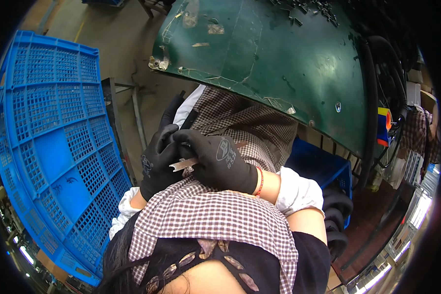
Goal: The person repeatedly picks up small metal clips from a green table and attaches them to black rubber hoses. They handle the hoses and clips one at a time, placing the assembled hoses into a blue crate.
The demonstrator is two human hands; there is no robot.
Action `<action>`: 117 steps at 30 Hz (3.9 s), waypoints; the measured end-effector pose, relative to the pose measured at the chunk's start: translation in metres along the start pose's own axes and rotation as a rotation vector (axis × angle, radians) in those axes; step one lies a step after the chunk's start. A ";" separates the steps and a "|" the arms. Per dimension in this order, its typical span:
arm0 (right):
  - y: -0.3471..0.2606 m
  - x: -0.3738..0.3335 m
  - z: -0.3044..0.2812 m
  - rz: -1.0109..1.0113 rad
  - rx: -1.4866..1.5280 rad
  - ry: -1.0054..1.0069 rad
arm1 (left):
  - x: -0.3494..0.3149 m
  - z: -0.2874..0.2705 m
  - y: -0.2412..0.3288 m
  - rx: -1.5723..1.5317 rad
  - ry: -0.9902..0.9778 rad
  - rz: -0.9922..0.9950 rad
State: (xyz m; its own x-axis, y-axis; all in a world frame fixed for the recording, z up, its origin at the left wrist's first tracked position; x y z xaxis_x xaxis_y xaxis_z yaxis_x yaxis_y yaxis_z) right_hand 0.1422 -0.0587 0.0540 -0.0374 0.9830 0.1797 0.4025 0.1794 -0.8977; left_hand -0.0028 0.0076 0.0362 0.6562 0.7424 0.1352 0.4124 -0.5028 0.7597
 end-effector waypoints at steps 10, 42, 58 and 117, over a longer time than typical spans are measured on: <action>0.004 0.003 -0.018 0.387 0.259 -0.133 | -0.008 0.000 -0.004 -0.021 0.020 0.076; 0.067 0.011 -0.050 0.420 0.328 -0.431 | -0.031 0.007 -0.009 -0.055 -0.177 -0.155; 0.075 0.015 -0.034 0.501 0.619 -0.577 | -0.036 0.015 -0.015 -0.110 -0.230 -0.165; 0.030 0.041 -0.144 -0.311 -0.750 -0.198 | 0.000 -0.074 -0.006 0.037 -0.100 -0.092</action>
State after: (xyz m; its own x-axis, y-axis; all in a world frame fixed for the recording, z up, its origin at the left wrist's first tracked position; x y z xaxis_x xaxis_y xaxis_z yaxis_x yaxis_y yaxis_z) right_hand 0.2849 -0.0183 0.0921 -0.3791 0.8942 0.2380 0.8470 0.4389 -0.2999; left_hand -0.0524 0.0436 0.0787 0.6734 0.7393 0.0000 0.4958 -0.4517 0.7417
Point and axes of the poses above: each hand's wrist, its own x-axis towards the middle knuckle, its own z-axis out of the palm, y = z × x, the point moved 2 cm from there along x, towards the middle knuckle, and after that the axes turned 8 degrees about -z, right-handed, at the moved point
